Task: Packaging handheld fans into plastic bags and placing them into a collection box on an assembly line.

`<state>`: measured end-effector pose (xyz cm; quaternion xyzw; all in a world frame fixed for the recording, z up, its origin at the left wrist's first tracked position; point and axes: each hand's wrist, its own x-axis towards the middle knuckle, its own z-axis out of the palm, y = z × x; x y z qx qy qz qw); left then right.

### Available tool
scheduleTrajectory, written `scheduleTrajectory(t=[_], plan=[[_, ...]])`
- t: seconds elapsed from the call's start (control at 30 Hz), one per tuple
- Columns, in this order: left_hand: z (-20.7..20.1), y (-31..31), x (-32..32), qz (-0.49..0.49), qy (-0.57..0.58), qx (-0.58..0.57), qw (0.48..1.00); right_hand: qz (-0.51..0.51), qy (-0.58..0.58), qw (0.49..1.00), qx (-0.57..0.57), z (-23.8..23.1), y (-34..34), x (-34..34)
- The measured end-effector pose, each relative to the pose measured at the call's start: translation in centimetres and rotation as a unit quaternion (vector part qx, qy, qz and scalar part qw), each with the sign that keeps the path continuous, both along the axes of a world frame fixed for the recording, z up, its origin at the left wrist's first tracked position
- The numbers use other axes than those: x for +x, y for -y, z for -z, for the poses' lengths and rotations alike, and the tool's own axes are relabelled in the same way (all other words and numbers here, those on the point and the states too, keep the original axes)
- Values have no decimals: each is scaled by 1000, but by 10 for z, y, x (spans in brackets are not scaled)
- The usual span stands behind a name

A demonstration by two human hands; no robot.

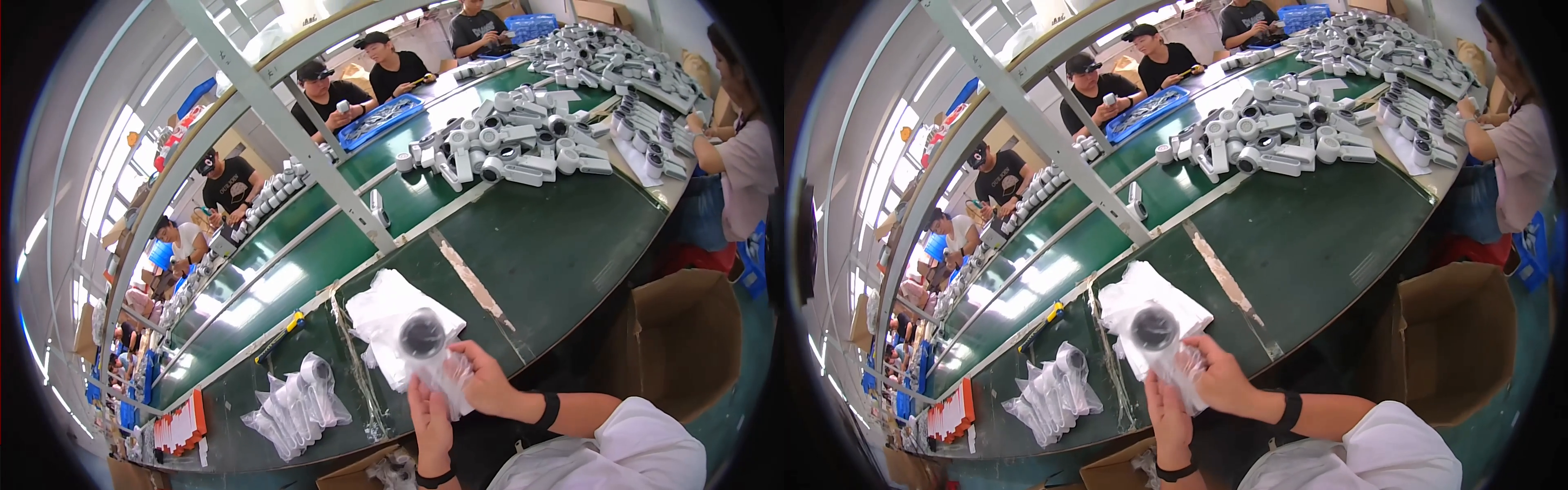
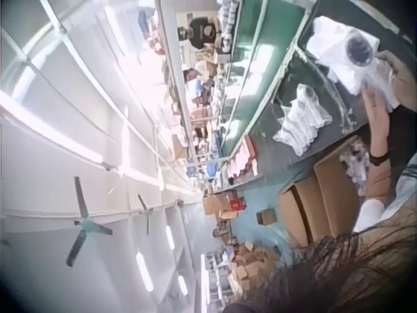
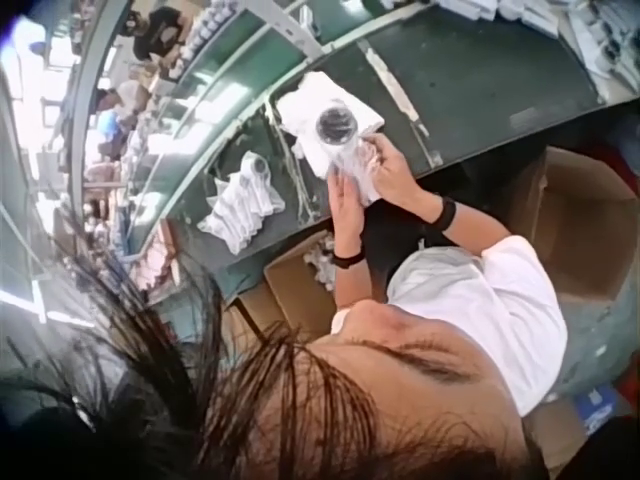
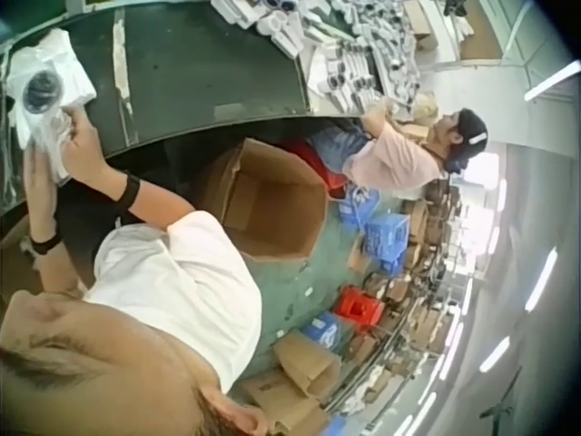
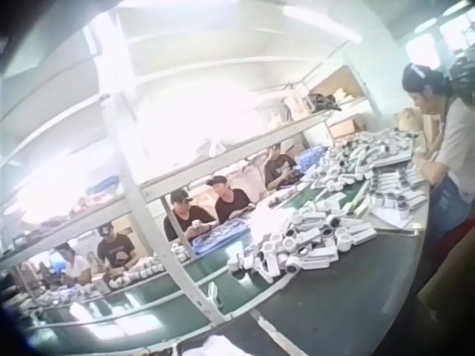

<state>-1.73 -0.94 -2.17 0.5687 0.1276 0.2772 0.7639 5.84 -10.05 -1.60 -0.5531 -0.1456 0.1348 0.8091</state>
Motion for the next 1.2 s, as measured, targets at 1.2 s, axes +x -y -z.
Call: scheduleTrajectory(t=[1.2], plan=[[-3, -254, -224, -550, -287, 251, 743, 26, 384, 857, -343, 34, 40, 36]])
